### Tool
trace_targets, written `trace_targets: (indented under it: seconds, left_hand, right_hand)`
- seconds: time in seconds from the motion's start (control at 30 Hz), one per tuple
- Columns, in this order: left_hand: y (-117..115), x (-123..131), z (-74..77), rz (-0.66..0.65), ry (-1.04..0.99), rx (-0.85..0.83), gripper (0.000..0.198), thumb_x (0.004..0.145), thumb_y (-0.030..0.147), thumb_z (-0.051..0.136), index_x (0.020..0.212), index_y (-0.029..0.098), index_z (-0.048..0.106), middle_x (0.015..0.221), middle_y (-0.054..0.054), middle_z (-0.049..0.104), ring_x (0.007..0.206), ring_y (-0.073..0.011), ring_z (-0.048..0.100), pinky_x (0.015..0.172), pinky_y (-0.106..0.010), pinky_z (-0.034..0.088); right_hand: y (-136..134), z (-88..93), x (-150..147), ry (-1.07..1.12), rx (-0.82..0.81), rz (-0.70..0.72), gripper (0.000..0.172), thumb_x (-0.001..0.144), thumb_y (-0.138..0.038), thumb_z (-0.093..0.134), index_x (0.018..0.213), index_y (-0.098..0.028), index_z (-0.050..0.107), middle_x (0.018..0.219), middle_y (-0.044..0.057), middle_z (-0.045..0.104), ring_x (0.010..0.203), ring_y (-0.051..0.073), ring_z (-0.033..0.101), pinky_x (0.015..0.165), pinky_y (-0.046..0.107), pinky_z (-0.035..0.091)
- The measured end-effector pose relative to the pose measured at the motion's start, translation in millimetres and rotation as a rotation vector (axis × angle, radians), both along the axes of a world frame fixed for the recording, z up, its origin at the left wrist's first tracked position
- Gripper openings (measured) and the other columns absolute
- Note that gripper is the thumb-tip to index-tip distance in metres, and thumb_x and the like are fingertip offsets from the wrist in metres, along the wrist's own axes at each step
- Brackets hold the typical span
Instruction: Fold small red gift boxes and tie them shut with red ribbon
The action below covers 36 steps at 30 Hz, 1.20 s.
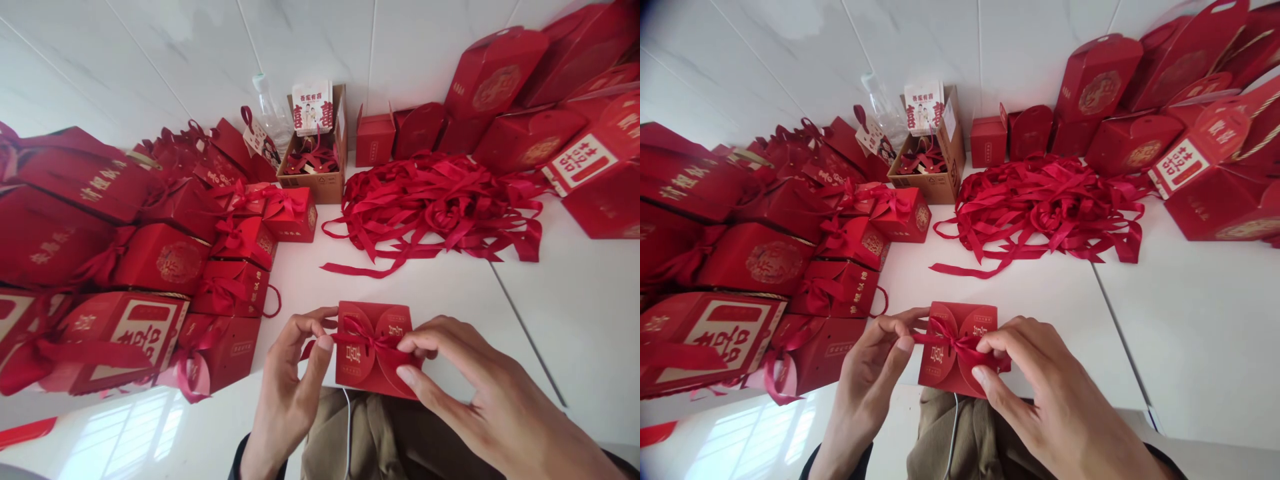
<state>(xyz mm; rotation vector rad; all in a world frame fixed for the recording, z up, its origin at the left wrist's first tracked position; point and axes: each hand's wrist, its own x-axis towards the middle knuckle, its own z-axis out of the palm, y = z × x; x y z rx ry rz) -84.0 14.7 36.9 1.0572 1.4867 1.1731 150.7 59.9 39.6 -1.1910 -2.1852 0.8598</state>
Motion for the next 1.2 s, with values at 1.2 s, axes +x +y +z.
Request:
trace_targets:
  seconds: [1.2]
  left_hand:
    - [13.9,-5.4,-5.6,-0.109,0.193,0.095,0.019,0.106,0.039,0.057,0.12,0.03,0.065,0.141,-0.006,0.062,0.136,-0.0229,0.055,0.107,-0.034,0.043]
  right_hand:
    - [3.5,-5.6,11.3,-0.024,0.074,-0.112,0.013,0.105,-0.042,0.056,0.109,-0.031,0.061,0.097,0.001,0.074,0.081,0.019,0.076,0.067,0.022,0.063]
